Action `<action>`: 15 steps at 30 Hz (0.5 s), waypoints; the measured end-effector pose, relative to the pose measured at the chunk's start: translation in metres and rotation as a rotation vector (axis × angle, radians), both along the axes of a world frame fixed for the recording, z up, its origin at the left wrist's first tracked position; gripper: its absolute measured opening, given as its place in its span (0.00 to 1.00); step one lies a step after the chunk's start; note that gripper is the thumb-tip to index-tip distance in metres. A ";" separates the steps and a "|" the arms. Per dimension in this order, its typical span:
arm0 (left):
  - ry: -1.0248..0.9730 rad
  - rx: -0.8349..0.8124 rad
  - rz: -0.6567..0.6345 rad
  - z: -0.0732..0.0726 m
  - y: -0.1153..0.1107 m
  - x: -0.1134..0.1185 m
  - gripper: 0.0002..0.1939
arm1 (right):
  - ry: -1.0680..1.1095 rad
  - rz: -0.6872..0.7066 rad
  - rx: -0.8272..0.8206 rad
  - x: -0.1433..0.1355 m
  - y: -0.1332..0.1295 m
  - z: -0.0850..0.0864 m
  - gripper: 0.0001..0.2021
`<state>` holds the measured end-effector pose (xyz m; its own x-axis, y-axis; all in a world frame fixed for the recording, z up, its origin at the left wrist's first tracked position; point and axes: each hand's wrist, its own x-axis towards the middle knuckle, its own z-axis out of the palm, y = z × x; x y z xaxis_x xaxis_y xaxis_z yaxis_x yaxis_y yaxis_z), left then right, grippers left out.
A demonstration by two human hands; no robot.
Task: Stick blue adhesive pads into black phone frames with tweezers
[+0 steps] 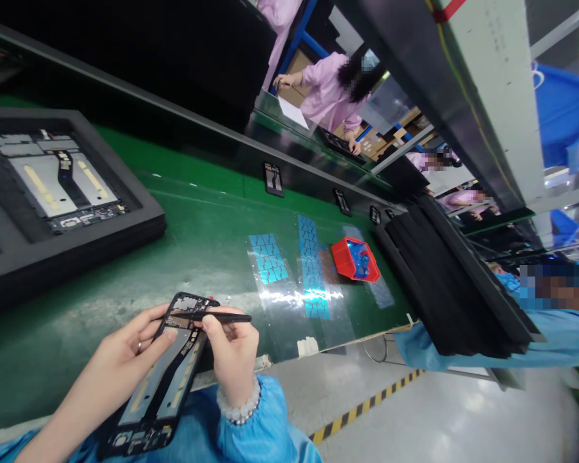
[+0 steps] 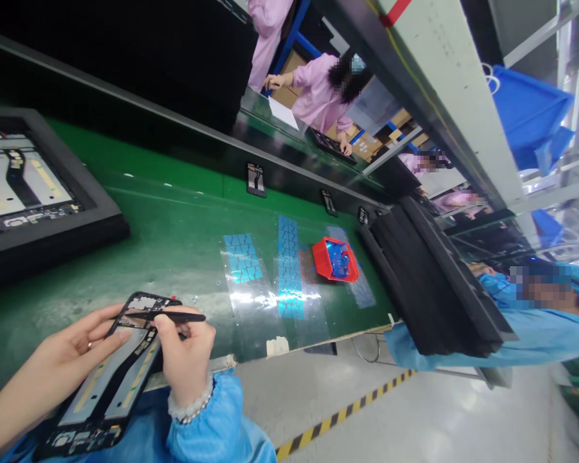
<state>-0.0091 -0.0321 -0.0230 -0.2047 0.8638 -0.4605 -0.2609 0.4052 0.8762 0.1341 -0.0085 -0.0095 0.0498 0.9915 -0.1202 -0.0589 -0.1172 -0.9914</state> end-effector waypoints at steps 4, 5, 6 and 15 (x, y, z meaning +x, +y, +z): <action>-0.011 0.021 -0.003 0.005 -0.002 0.001 0.29 | 0.007 -0.002 -0.014 0.000 -0.001 0.001 0.08; -0.013 0.028 -0.009 0.006 -0.003 0.000 0.29 | -0.006 0.006 -0.008 0.000 -0.001 0.001 0.08; -0.013 0.036 -0.013 0.006 -0.003 -0.001 0.29 | -0.019 0.014 -0.001 0.000 -0.002 0.002 0.08; 0.023 0.126 0.049 0.018 -0.012 0.005 0.32 | -0.034 0.055 0.032 0.003 -0.008 0.011 0.12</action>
<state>-0.0042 -0.0443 -0.0053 -0.2576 0.9029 -0.3440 -0.2572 0.2790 0.9252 0.1373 -0.0168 0.0017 -0.0016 0.9961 -0.0880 -0.0199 -0.0880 -0.9959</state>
